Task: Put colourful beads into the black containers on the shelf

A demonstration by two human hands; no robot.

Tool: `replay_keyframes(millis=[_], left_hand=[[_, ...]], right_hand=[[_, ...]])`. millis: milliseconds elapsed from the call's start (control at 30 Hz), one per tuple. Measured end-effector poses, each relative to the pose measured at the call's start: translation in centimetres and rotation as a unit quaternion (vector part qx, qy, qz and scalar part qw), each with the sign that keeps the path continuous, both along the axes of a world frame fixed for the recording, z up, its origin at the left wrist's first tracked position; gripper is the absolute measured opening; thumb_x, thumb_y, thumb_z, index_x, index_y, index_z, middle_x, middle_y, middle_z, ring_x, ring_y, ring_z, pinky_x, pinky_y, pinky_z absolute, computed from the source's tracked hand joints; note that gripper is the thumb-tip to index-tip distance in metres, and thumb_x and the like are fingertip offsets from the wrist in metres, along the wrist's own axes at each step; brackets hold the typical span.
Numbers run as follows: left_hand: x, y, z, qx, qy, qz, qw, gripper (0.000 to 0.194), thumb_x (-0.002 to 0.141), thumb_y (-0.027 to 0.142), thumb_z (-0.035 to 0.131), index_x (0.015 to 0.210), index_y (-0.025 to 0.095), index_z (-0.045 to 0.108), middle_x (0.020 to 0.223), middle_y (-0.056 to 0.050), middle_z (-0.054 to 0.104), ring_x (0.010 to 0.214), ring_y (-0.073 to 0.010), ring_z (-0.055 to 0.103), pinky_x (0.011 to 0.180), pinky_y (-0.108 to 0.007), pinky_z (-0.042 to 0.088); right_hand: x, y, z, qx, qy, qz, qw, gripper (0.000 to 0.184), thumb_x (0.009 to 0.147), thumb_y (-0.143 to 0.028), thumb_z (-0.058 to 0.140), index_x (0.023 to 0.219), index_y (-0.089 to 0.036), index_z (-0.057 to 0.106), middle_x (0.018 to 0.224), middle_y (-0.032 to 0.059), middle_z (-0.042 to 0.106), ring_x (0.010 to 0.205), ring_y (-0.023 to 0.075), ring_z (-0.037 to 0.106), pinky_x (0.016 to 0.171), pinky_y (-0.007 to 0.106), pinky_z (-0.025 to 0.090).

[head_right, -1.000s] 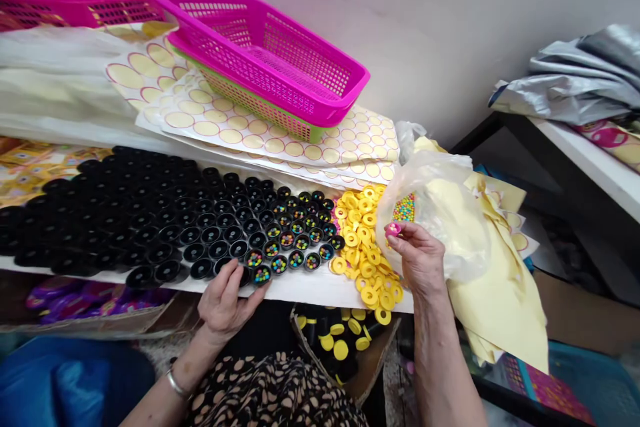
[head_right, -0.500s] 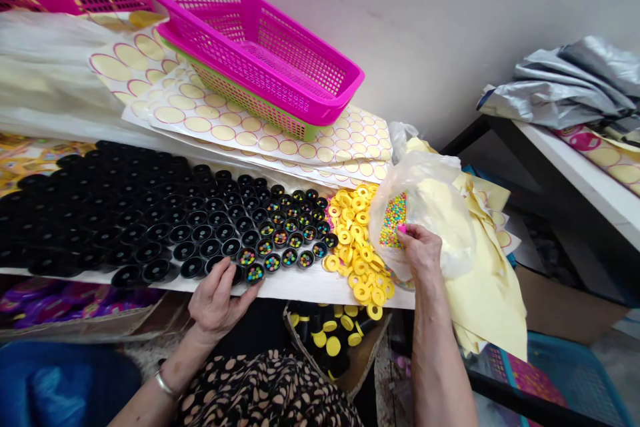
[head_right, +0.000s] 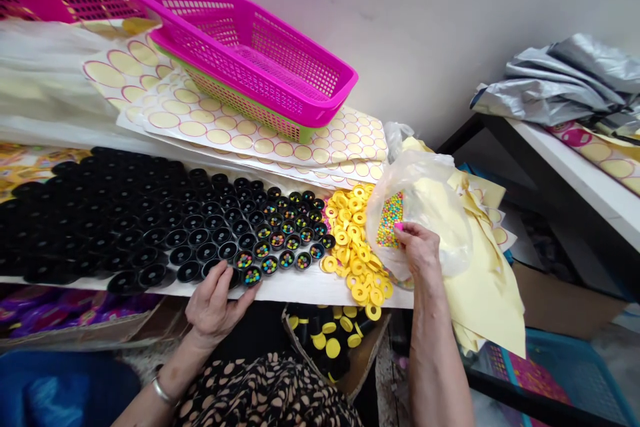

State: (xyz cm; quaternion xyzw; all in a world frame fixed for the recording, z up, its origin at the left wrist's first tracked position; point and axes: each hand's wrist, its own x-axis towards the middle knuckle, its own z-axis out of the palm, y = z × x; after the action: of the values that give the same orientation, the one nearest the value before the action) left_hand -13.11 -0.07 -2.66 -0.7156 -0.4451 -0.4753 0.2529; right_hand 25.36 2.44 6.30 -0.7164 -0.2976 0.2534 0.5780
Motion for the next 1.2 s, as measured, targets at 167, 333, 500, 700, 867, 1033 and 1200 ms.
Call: replay_keyframes(millis=[167, 333, 500, 700, 867, 1033, 1200], left_hand=[[0.0, 0.0, -0.1, 0.001, -0.001, 0.001, 1.0, 0.072, 0.059, 0.035, 0.082, 0.118, 0.007, 0.053, 0.098, -0.02, 0.066, 0.077, -0.022, 0.065, 0.064, -0.028, 0.052], [0.2, 0.2, -0.1, 0.002, 0.0, 0.001, 1.0, 0.071, 0.06, 0.036, 0.082, 0.119, 0.007, 0.052, 0.098, -0.02, 0.066, 0.077, -0.0219, 0.065, 0.063, -0.027, 0.052], [0.1, 0.2, -0.1, 0.001, -0.001, 0.0, 1.0, 0.071, 0.06, 0.035, 0.081, 0.119, 0.007, 0.052, 0.099, -0.02, 0.066, 0.078, -0.0222, 0.065, 0.064, -0.028, 0.052], [-0.1, 0.1, -0.3, 0.007, -0.001, 0.0, 1.0, 0.071, 0.059, 0.035, 0.082, 0.118, 0.007, 0.053, 0.098, -0.02, 0.066, 0.078, -0.0222, 0.065, 0.064, -0.028, 0.052], [0.0, 0.1, -0.2, 0.004, 0.003, 0.004, 1.0, 0.071, 0.061, 0.036, 0.081, 0.119, 0.008, 0.052, 0.099, -0.019, 0.066, 0.078, -0.0215, 0.065, 0.063, -0.027, 0.051], [0.0, 0.1, 0.2, 0.008, 0.007, 0.008, 1.0, 0.07, 0.062, 0.036, 0.08, 0.12, 0.009, 0.052, 0.098, -0.018, 0.066, 0.075, -0.0208, 0.065, 0.062, -0.027, 0.05], [0.1, 0.3, -0.2, -0.002, 0.003, 0.003, 1.0, 0.07, 0.061, 0.036, 0.081, 0.119, 0.008, 0.052, 0.099, -0.02, 0.066, 0.078, -0.0223, 0.065, 0.063, -0.028, 0.052]], right_hand=[[-0.3, 0.0, 0.4, 0.043, 0.02, 0.011, 0.999, 0.034, 0.04, -0.028, 0.084, 0.067, -0.016, 0.069, 0.057, -0.0015, 0.061, 0.048, 0.0094, 0.05, 0.043, 0.022, 0.038], [-0.6, -0.2, 0.0, 0.053, 0.029, 0.021, 0.998, 0.032, 0.043, -0.027, 0.083, 0.069, -0.016, 0.069, 0.058, -0.0011, 0.061, 0.049, 0.0095, 0.05, 0.043, 0.022, 0.038], [-0.5, -0.3, -0.2, 0.041, 0.03, 0.011, 0.999, 0.03, 0.043, -0.029, 0.082, 0.067, -0.016, 0.068, 0.054, -0.0017, 0.059, 0.044, 0.0088, 0.046, 0.039, 0.023, 0.035], [-0.1, -0.4, -0.3, 0.034, 0.034, 0.003, 0.999, 0.031, 0.042, -0.027, 0.083, 0.066, -0.015, 0.068, 0.055, -0.0017, 0.059, 0.043, 0.0087, 0.046, 0.039, 0.022, 0.036], [-0.4, -0.3, -0.1, 0.044, 0.038, 0.001, 0.998, 0.032, 0.041, -0.026, 0.083, 0.068, -0.015, 0.068, 0.055, -0.0022, 0.059, 0.044, 0.0081, 0.046, 0.039, 0.022, 0.035], [-2.3, -1.0, 1.2, 0.117, 0.04, 0.051, 0.991, 0.031, 0.048, -0.026, 0.083, 0.074, -0.018, 0.069, 0.066, -0.0003, 0.064, 0.054, 0.0111, 0.054, 0.047, 0.024, 0.043], [-5.5, -2.1, 2.7, 0.148, 0.036, 0.134, 0.979, 0.025, 0.056, -0.019, 0.08, 0.079, -0.021, 0.071, 0.075, 0.001, 0.065, 0.067, 0.0139, 0.058, 0.056, 0.026, 0.049]])
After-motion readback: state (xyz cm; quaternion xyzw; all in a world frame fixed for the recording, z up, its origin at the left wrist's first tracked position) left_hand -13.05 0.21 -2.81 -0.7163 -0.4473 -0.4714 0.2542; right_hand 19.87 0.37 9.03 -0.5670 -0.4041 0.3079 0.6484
